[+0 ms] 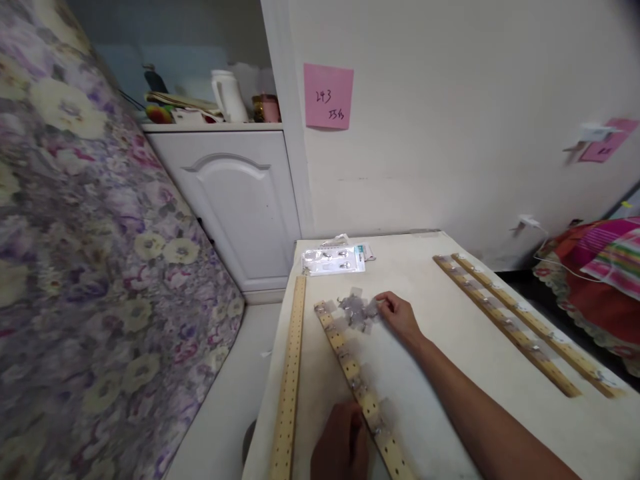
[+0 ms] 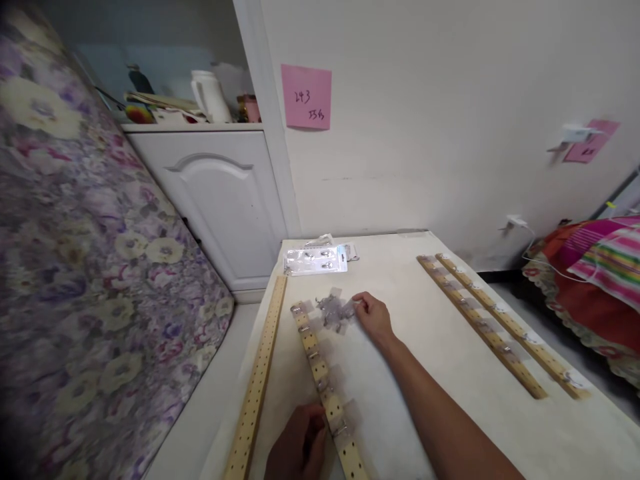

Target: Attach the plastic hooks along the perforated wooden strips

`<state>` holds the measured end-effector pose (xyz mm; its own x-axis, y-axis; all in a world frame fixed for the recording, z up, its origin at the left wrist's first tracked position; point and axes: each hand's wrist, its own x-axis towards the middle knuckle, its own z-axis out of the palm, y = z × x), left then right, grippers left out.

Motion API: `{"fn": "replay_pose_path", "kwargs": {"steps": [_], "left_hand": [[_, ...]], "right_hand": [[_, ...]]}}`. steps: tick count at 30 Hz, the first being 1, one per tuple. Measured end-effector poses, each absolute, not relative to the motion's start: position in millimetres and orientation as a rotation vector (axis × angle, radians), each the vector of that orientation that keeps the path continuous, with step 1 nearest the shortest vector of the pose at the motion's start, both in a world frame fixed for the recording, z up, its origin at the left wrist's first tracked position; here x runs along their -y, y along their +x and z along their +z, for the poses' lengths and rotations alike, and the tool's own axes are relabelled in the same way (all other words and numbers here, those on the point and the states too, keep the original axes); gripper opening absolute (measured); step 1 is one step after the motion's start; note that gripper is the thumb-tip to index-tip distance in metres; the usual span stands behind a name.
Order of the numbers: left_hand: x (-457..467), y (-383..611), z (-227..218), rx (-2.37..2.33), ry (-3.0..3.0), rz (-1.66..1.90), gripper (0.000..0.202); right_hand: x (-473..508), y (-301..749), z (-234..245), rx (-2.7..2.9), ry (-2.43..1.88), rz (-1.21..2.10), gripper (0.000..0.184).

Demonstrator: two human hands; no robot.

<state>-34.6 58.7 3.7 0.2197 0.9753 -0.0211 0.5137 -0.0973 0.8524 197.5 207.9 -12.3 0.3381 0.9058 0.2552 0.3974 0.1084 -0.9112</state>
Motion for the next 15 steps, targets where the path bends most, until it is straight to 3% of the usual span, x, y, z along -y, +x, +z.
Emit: {"fn": "replay_pose_path", "kwargs": {"steps": [7,15], "left_hand": [[-58,-35,9,-1.389,1.712,0.741,0.017],[-55,-35,11,-1.338,1.687,0.845,0.018]], "right_hand": [[-197,193,-7,1.277,-1.402,0.673,0.012],[-174,196,0,1.201,-1.348,0.637,0.016]]}}
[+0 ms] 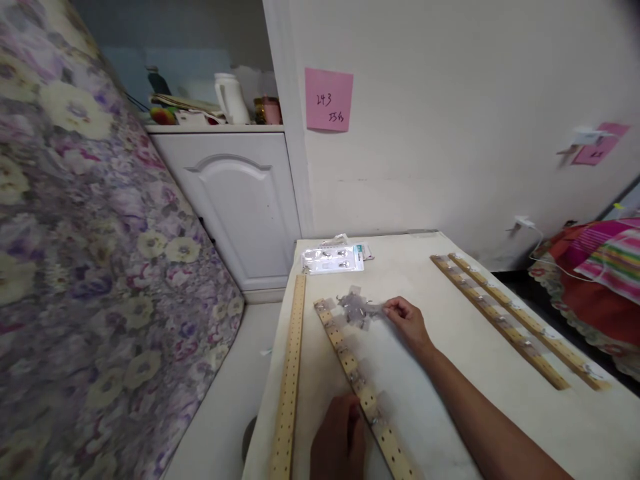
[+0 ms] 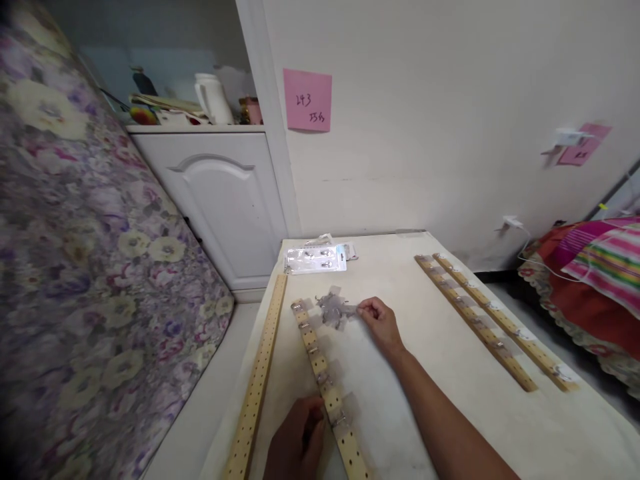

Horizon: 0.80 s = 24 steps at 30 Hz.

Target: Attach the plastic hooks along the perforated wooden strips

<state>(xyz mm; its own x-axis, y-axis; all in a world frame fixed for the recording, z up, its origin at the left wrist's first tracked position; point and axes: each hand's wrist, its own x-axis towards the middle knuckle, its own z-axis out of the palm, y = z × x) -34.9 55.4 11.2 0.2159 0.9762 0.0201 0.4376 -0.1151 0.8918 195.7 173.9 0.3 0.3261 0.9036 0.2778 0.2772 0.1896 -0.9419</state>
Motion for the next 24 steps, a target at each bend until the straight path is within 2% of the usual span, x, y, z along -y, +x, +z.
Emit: {"fn": "replay_pose_path", "kwargs": {"steps": [4,8,10,12,14,19,24], "left_hand": [[-52,-35,20,-1.288,1.63,0.894,0.02],[-49,-34,23,-1.213,1.489,0.94,0.022],[-50,-33,21,-1.108,1.338,0.922,0.032],[-50,-31,18,-0.973,1.168,0.877,0.05],[-50,-29,17,-0.875,1.052,0.838,0.057],[-49,-29,21,-0.759,0.973,0.801,0.048],[-48,-29,25,-0.749,0.958,0.791,0.049]], "right_hand": [[-138,188,12,1.205,-1.318,0.565,0.013],[-82,173,28,1.47,-1.214,0.445,0.009],[-56,167,33,1.6,-1.184,0.428,0.013],[-36,163,35,1.715,-1.162,0.444,0.019],[-23,160,35,1.798,-1.142,0.46,0.023],[-12,160,35,1.849,-1.119,0.424,0.031],[-7,161,33,1.846,-1.155,0.488,0.026]]}}
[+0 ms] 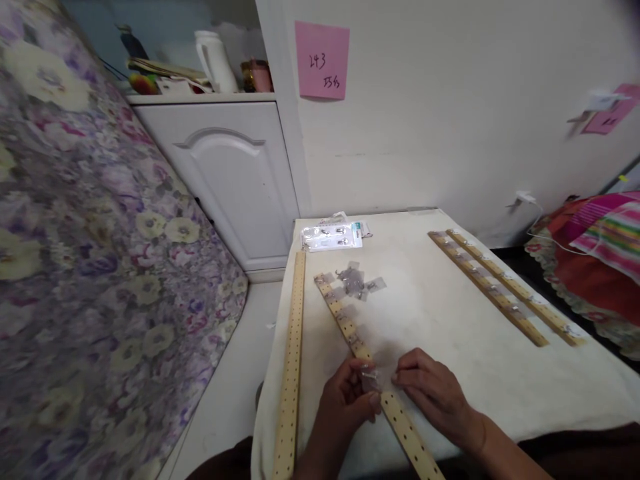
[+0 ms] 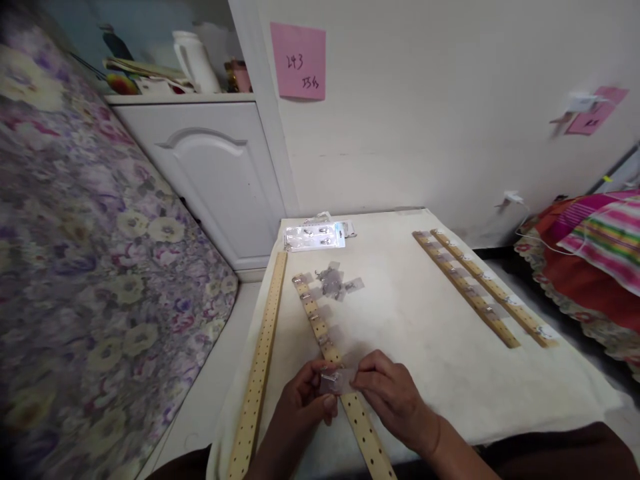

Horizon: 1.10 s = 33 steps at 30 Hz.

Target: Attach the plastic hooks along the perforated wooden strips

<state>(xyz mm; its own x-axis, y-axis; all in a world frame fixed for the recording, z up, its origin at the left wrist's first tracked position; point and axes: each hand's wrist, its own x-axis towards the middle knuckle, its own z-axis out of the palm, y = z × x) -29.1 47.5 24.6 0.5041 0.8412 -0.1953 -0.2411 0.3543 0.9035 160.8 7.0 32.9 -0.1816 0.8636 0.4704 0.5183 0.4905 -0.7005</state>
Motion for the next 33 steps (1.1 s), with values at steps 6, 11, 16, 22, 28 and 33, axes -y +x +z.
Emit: {"fn": "replay_pose_path", "kwargs": {"steps": [6,11,16,22,28,33], "left_hand": [[-42,-28,29,-0.76,1.03,0.823,0.043],[-37,-27,27,-0.806,1.181,0.821,0.043],[-33,-27,20,-0.95,1.443,0.74,0.04],[-19,-31,24,-1.059,1.684,0.757,0.042],[-9,-32,31,-1.213,1.745,0.86,0.044],[-6,-33,27,-1.264,1.809,0.846,0.033]], "right_hand": [[4,150,33,1.326,-1.221,1.024,0.016],[7,145,36,0.986,-1.194,1.367,0.027],[7,145,28,0.912,-1.201,1.43,0.028],[16,147,22,0.99,-1.238,1.381,0.023],[16,156,16,1.002,-1.34,1.343,0.019],[14,159,12,1.097,-1.335,1.371,0.017]]}}
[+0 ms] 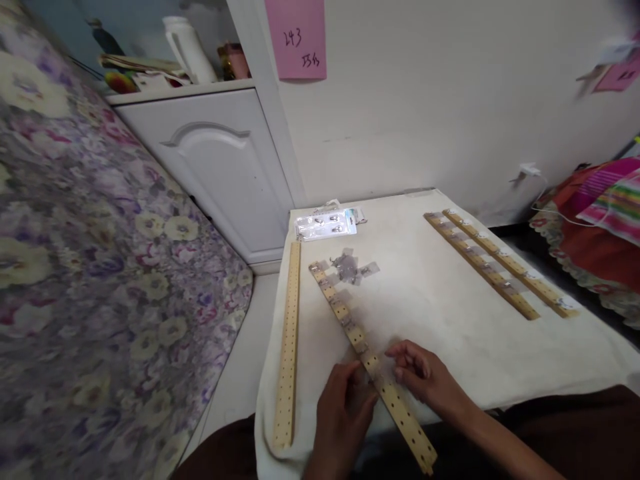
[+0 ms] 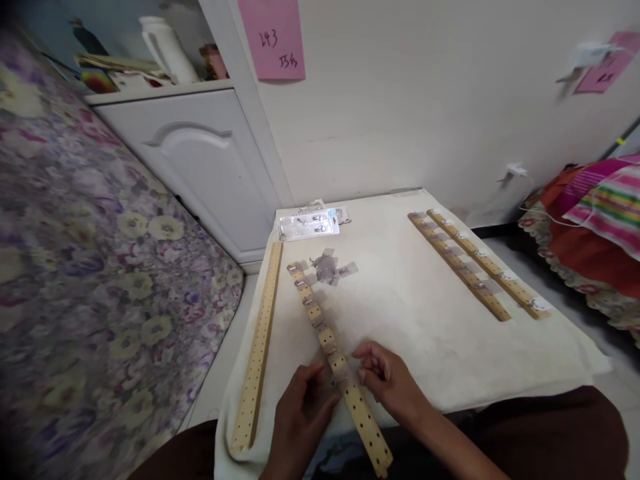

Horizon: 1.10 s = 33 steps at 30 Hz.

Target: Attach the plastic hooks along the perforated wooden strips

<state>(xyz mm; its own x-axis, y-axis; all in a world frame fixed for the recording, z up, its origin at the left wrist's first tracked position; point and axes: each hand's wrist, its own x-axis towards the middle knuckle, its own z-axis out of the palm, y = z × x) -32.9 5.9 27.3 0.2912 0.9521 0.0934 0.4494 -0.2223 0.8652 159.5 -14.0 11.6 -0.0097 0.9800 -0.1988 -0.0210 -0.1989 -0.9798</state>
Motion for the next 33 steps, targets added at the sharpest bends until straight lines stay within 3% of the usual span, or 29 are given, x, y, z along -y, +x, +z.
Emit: {"fn": "replay_pose_path", "kwargs": {"steps": [15,26,33], "left_hand": [[5,-33,9,-1.283,2.114,0.897,0.013],[37,-34,-12,-1.196,2.416,1.05,0.043],[36,-31,-15,-1.232,2.538,0.997,0.049]], "right_hand": [[24,164,11,1.303,-1.511,1.221,0.024],[22,164,14,1.437,-1.536,1.1,0.025],[21,167,15,1.476,-1.521,1.062,0.026]]}}
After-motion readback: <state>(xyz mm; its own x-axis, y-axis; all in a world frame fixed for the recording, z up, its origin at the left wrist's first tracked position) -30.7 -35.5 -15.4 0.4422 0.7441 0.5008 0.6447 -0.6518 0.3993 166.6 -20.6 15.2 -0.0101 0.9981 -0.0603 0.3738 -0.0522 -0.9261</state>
